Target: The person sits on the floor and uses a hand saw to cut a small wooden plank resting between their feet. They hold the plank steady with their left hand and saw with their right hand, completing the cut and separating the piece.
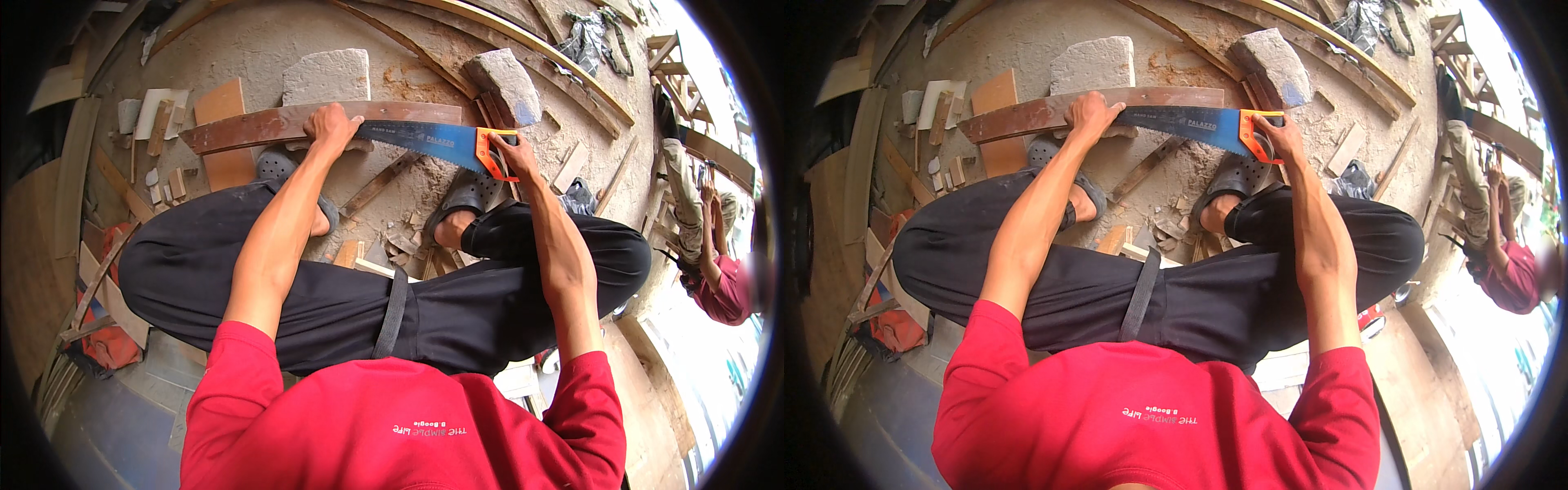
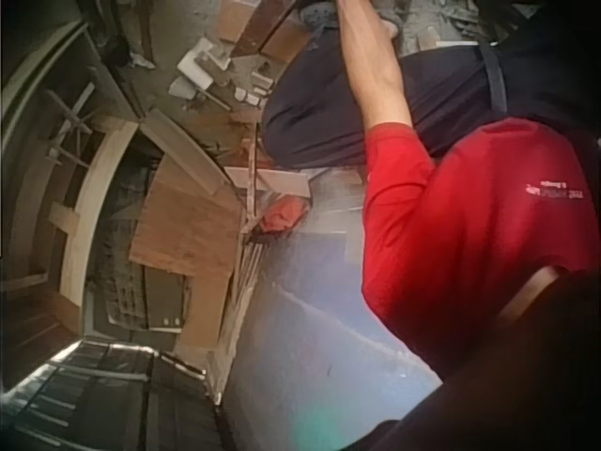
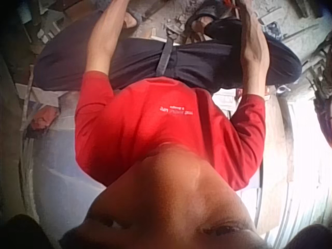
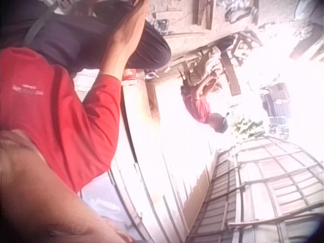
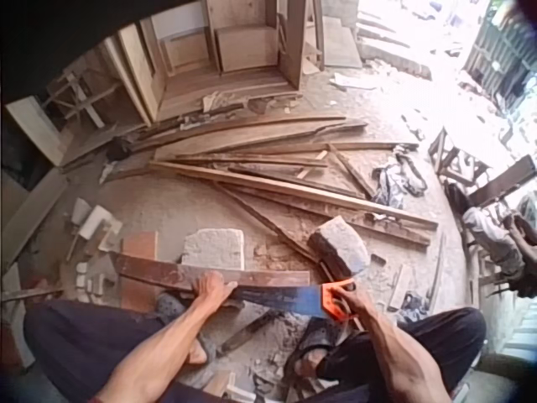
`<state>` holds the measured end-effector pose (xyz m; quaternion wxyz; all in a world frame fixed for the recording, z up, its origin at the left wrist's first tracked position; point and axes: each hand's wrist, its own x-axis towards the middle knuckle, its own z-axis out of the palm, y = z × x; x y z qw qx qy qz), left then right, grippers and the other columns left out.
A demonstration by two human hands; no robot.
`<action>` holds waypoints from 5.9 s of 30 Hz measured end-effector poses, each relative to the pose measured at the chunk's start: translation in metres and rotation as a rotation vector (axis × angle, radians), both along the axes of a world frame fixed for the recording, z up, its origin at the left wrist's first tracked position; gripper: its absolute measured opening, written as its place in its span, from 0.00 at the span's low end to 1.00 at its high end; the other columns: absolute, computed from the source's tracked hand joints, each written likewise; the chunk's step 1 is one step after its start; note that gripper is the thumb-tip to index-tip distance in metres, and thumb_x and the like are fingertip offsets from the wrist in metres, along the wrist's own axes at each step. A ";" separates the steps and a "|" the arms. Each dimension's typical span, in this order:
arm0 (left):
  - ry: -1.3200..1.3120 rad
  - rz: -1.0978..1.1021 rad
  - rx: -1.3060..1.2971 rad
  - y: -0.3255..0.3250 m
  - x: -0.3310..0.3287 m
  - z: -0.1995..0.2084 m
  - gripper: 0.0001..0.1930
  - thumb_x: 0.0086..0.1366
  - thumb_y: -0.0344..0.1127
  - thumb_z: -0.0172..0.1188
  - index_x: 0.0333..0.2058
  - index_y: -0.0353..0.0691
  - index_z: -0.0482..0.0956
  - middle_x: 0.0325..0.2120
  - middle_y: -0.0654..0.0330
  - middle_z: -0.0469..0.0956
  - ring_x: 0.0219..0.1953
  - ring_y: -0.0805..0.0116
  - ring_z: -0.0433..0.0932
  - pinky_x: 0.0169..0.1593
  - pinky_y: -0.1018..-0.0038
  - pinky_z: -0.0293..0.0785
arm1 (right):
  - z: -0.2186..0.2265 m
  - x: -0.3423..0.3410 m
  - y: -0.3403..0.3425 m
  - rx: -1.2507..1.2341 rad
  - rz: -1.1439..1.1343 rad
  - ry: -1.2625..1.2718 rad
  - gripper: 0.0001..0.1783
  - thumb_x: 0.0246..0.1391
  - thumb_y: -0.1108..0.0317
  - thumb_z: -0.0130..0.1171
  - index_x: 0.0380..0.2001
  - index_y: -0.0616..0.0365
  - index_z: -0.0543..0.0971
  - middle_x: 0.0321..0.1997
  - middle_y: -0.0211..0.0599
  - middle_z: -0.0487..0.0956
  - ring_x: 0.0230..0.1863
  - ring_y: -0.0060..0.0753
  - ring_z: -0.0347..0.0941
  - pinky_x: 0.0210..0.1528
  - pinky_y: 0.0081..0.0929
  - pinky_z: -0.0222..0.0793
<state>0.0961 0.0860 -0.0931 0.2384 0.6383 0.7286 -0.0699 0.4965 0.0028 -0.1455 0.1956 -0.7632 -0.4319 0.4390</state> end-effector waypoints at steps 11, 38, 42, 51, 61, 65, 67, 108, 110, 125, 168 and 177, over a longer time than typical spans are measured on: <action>-0.006 0.019 0.015 0.007 0.000 0.002 0.27 0.50 0.56 0.70 0.34 0.34 0.84 0.35 0.42 0.82 0.42 0.45 0.81 0.45 0.55 0.75 | -0.007 0.004 0.004 -0.032 0.002 -0.033 0.36 0.43 0.40 0.71 0.44 0.60 0.80 0.40 0.45 0.83 0.42 0.37 0.80 0.46 0.32 0.72; -0.038 0.029 -0.001 0.010 -0.005 0.011 0.25 0.49 0.53 0.72 0.33 0.33 0.84 0.35 0.41 0.82 0.42 0.45 0.81 0.45 0.57 0.75 | -0.006 -0.001 0.009 0.026 0.072 -0.193 0.34 0.48 0.41 0.68 0.44 0.63 0.79 0.39 0.45 0.83 0.40 0.34 0.80 0.43 0.31 0.72; -0.049 0.038 0.003 0.008 -0.005 0.017 0.25 0.49 0.52 0.72 0.33 0.33 0.84 0.35 0.41 0.82 0.42 0.44 0.81 0.46 0.56 0.75 | -0.002 -0.004 0.010 0.034 0.074 -0.223 0.35 0.47 0.40 0.68 0.44 0.63 0.79 0.39 0.45 0.83 0.40 0.34 0.80 0.44 0.31 0.72; -0.036 0.089 0.020 0.000 -0.013 0.030 0.24 0.50 0.52 0.72 0.33 0.33 0.84 0.34 0.42 0.82 0.41 0.43 0.81 0.45 0.54 0.75 | 0.019 -0.023 0.008 0.032 0.049 -0.185 0.36 0.45 0.38 0.67 0.43 0.62 0.79 0.40 0.50 0.82 0.44 0.44 0.79 0.47 0.35 0.72; -0.045 0.036 0.158 -0.023 -0.041 0.060 0.24 0.53 0.54 0.68 0.32 0.35 0.84 0.36 0.44 0.82 0.42 0.44 0.81 0.44 0.54 0.76 | 0.060 -0.058 -0.007 0.115 0.031 -0.416 0.32 0.47 0.43 0.67 0.37 0.66 0.80 0.34 0.53 0.82 0.37 0.48 0.81 0.40 0.38 0.74; -0.087 0.019 0.070 -0.027 -0.053 0.070 0.26 0.54 0.55 0.67 0.35 0.34 0.84 0.41 0.41 0.80 0.45 0.43 0.79 0.49 0.54 0.74 | 0.075 -0.066 -0.014 0.082 0.048 -0.387 0.33 0.47 0.42 0.66 0.40 0.65 0.77 0.38 0.57 0.81 0.42 0.56 0.78 0.44 0.44 0.73; -0.103 -0.014 -0.020 -0.032 -0.061 0.067 0.28 0.53 0.55 0.67 0.41 0.32 0.82 0.49 0.38 0.74 0.52 0.41 0.74 0.55 0.53 0.69 | 0.085 -0.074 -0.021 0.091 0.050 -0.402 0.34 0.48 0.43 0.66 0.41 0.66 0.77 0.38 0.58 0.80 0.43 0.57 0.78 0.45 0.44 0.73; -0.371 -0.194 0.004 -0.086 -0.063 0.051 0.37 0.58 0.50 0.64 0.64 0.48 0.64 0.71 0.48 0.42 0.72 0.50 0.41 0.71 0.63 0.47 | 0.144 -0.115 -0.016 0.152 0.913 -0.700 0.59 0.34 0.46 0.73 0.68 0.45 0.53 0.62 0.48 0.62 0.67 0.50 0.56 0.66 0.63 0.47; -0.386 -0.188 0.008 -0.084 -0.059 0.051 0.37 0.58 0.50 0.64 0.64 0.48 0.65 0.71 0.48 0.42 0.72 0.50 0.41 0.71 0.63 0.47 | 0.145 -0.115 -0.013 0.117 0.910 -0.704 0.58 0.34 0.48 0.73 0.68 0.44 0.54 0.60 0.48 0.64 0.64 0.49 0.60 0.64 0.62 0.50; -0.649 0.180 0.324 -0.097 -0.078 0.050 0.19 0.60 0.44 0.62 0.45 0.38 0.81 0.51 0.49 0.78 0.55 0.53 0.75 0.59 0.66 0.68 | 0.160 -0.096 -0.029 0.189 0.811 -0.818 0.56 0.35 0.48 0.72 0.68 0.45 0.56 0.52 0.41 0.70 0.56 0.44 0.67 0.55 0.62 0.60; 0.019 -0.149 -0.118 -0.040 0.102 0.035 0.47 0.57 0.60 0.61 0.69 0.47 0.52 0.69 0.36 0.41 0.70 0.36 0.44 0.66 0.52 0.57 | 0.082 0.187 0.027 -0.327 0.062 -0.711 0.59 0.40 0.40 0.69 0.69 0.50 0.50 0.63 0.52 0.65 0.63 0.55 0.65 0.57 0.58 0.66; 0.027 -0.176 -0.152 -0.023 0.115 0.024 0.51 0.54 0.65 0.61 0.69 0.44 0.51 0.68 0.32 0.40 0.69 0.33 0.43 0.66 0.51 0.57 | 0.035 0.213 0.023 -0.410 -0.203 -0.684 0.57 0.42 0.43 0.70 0.68 0.55 0.53 0.63 0.57 0.65 0.65 0.57 0.62 0.61 0.54 0.64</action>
